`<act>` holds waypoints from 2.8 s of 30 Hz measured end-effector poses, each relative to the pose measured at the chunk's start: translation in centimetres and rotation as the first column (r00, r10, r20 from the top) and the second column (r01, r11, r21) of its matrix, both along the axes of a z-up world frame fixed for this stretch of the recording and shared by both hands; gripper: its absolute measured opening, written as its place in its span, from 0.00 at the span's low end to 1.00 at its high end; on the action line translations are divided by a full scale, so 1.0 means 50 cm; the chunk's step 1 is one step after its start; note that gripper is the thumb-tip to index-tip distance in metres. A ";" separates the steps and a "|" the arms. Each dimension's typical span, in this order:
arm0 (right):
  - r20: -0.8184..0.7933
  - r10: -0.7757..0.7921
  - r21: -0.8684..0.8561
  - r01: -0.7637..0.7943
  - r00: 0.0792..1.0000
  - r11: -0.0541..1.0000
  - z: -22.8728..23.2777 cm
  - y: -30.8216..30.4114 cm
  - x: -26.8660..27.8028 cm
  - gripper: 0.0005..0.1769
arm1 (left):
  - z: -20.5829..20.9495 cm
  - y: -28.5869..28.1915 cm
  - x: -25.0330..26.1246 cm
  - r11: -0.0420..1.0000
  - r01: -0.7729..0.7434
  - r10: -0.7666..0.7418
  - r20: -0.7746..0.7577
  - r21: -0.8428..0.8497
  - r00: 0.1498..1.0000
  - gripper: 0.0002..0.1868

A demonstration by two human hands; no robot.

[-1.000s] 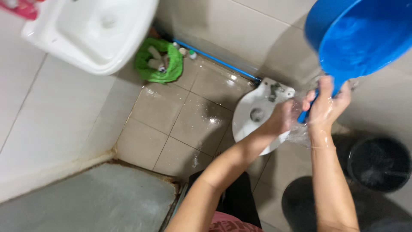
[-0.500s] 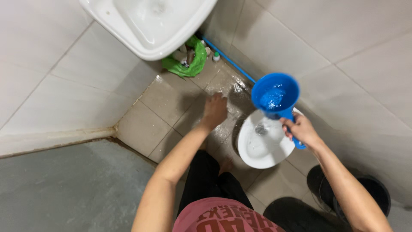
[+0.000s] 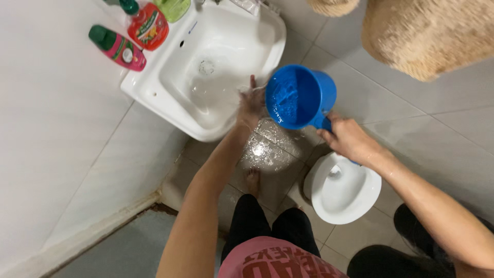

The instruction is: The person scrubs a white wall-mounted sink with a cloth, then rinses it by pouring water from a blue plastic scoop. The person then scrubs a white bidet with the cloth and rinses it with the scoop.

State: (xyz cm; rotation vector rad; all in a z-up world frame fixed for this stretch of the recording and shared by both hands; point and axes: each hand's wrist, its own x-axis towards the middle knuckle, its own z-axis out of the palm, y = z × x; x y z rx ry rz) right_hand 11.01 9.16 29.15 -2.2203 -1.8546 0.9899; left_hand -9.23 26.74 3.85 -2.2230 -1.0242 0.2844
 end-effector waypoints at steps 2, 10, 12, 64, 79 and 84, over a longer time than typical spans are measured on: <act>0.011 -0.033 -0.001 0.033 0.999 0.999 0.027 0.051 -0.005 0.26 | -0.002 0.048 0.047 0.992 0.000 -0.005 -0.041 -0.127 0.999 0.45; 0.061 -0.242 -0.033 0.244 0.968 0.969 0.070 0.151 0.024 0.17 | 0.059 0.214 0.265 0.953 -0.057 0.175 0.390 -0.296 0.904 0.40; 0.095 -0.211 -0.033 0.215 0.973 0.976 0.072 0.151 0.026 0.17 | 0.053 0.206 0.263 0.933 0.000 0.161 0.417 -0.361 0.894 0.38; 0.453 0.625 -0.312 -0.543 0.636 0.779 0.217 0.300 -0.378 0.24 | 0.054 -0.093 -0.275 0.919 -0.196 0.226 0.864 -0.343 -0.450 0.48; 0.438 0.542 -0.267 -0.472 0.717 0.840 0.250 0.411 -0.393 0.21 | 0.058 0.108 -0.406 0.859 -0.475 0.197 0.980 -0.192 -0.040 0.46; 0.208 0.445 -0.227 -0.400 0.871 0.888 0.216 0.401 -0.269 0.19 | 0.057 0.104 -0.412 0.848 -0.483 0.330 0.931 -0.219 0.157 0.44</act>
